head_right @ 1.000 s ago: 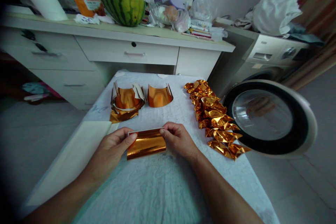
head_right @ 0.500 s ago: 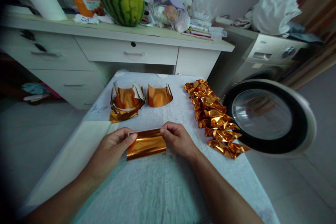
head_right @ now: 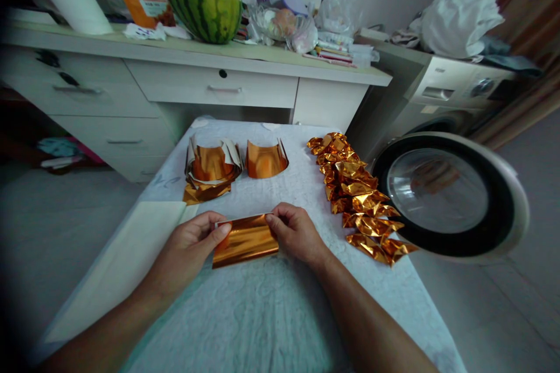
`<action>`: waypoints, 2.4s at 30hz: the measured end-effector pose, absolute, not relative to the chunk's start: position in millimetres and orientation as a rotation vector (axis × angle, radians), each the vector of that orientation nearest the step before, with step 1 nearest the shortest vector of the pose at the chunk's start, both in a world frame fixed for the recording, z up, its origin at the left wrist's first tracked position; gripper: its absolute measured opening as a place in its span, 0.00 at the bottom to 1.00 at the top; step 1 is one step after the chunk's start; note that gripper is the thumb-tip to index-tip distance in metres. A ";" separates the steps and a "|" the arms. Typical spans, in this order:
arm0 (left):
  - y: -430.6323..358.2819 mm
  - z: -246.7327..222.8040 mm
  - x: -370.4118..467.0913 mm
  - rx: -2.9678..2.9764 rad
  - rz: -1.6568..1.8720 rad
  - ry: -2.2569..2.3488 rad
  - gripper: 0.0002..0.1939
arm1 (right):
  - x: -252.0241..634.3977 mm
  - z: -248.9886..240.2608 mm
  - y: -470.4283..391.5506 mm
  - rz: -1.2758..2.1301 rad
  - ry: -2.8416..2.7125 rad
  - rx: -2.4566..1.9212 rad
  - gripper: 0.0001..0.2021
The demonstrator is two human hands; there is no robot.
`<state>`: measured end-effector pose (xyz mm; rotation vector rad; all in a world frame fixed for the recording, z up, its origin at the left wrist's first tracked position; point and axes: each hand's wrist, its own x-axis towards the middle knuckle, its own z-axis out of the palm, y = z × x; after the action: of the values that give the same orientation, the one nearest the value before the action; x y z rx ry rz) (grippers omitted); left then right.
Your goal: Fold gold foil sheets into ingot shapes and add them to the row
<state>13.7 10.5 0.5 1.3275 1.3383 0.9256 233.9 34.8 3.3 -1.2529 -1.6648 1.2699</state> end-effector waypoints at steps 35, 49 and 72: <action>10.1 5.6 13.7 1.514 0.891 1.439 0.10 | 231.3 2.6 35.4 0.745 -1.939 -1.311 0.12; 8.4 3.1 18.0 1.881 0.721 1.642 0.08 | 226.2 3.7 34.6 0.531 -2.092 -1.505 0.11; 14.3 -0.3 22.4 2.161 0.492 1.735 0.07 | 223.1 -10.3 35.9 0.391 -2.138 -1.563 0.10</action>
<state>22.4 14.3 -0.3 2.1606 1.7352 0.4918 223.1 35.9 -10.3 -1.5627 -2.1379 0.3915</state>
